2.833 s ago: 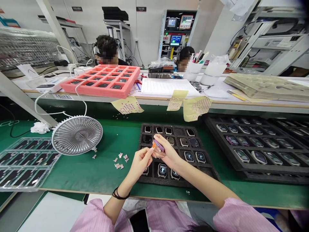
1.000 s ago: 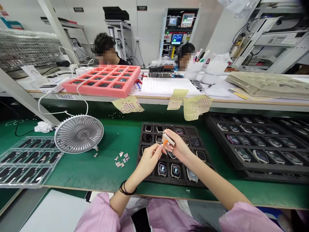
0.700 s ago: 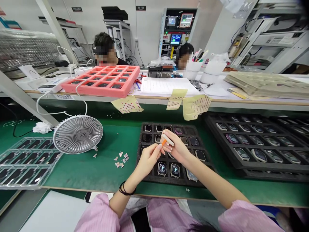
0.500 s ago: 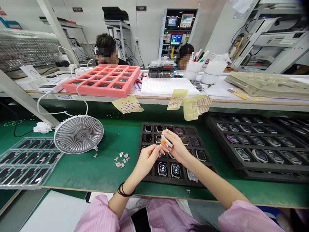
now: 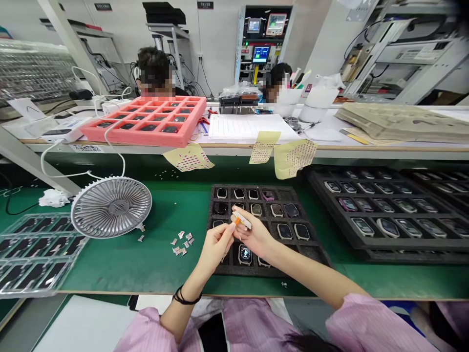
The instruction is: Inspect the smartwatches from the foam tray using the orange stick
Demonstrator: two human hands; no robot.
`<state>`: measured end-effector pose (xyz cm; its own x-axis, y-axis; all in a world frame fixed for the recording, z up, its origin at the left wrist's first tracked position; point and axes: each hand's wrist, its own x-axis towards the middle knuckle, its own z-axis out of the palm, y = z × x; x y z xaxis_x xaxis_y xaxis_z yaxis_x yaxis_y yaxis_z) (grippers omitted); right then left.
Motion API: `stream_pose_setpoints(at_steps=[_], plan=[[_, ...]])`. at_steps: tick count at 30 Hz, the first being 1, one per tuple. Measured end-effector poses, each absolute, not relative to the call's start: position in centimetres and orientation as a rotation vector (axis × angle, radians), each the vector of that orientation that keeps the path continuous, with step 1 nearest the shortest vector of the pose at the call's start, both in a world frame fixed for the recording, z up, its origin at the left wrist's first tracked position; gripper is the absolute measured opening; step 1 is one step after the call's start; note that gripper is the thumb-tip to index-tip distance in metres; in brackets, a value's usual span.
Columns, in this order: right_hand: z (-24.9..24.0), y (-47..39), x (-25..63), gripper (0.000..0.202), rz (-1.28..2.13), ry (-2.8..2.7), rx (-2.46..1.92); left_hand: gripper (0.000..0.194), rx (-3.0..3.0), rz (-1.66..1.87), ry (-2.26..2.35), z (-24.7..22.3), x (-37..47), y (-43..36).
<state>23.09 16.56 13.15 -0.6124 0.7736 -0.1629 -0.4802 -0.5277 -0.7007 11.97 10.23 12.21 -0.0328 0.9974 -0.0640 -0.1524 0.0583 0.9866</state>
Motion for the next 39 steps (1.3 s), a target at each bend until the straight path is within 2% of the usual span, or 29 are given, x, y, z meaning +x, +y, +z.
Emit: stream_pose_setpoints(at_steps=[3, 9, 11, 13, 19, 22, 26, 33, 39], plan=[[12.6, 15.9, 22.8, 0.029, 2.046, -0.908, -0.651, 0.052, 1.023, 1.298, 1.201, 12.1, 12.0, 10.5], [11.1, 16.5, 23.1, 0.031, 1.787, -1.248, -0.749, 0.047, 1.137, 1.357, 1.328, 11.3, 11.6, 10.3], [10.6, 19.2, 24.8, 0.033, 1.574, -1.363, -0.857, 0.046, 1.157, 1.322, 1.425, 10.7, 10.2, 9.9], [10.1, 23.2, 27.5, 0.039, 1.099, -1.536, -1.14, 0.044, 1.199, 1.272, 1.575, 10.0, 8.1, 9.3], [7.7, 32.6, 35.9, 0.041, 0.636, -1.617, -1.44, 0.043, 1.379, 0.922, 2.106, 7.9, 1.6, 6.8], [6.1, 33.2, 37.1, 0.038, 0.533, -1.753, -1.502, 0.036, 1.36, 0.803, 2.214, 7.2, 0.5, 6.0], [5.1, 31.7, 36.8, 0.041, 0.406, -1.947, -1.464, 0.035, 1.324, 0.829, 2.262, 6.9, 0.3, 5.5], [4.1, 29.6, 35.6, 0.056, 0.204, -2.625, -1.205, 0.037, 1.38, 0.844, 2.221, 7.1, 1.2, 6.0], [3.3, 30.9, 35.0, 0.056, 0.195, -2.626, -1.315, 0.041, 1.379, 0.914, 2.116, 7.1, 2.1, 6.1]])
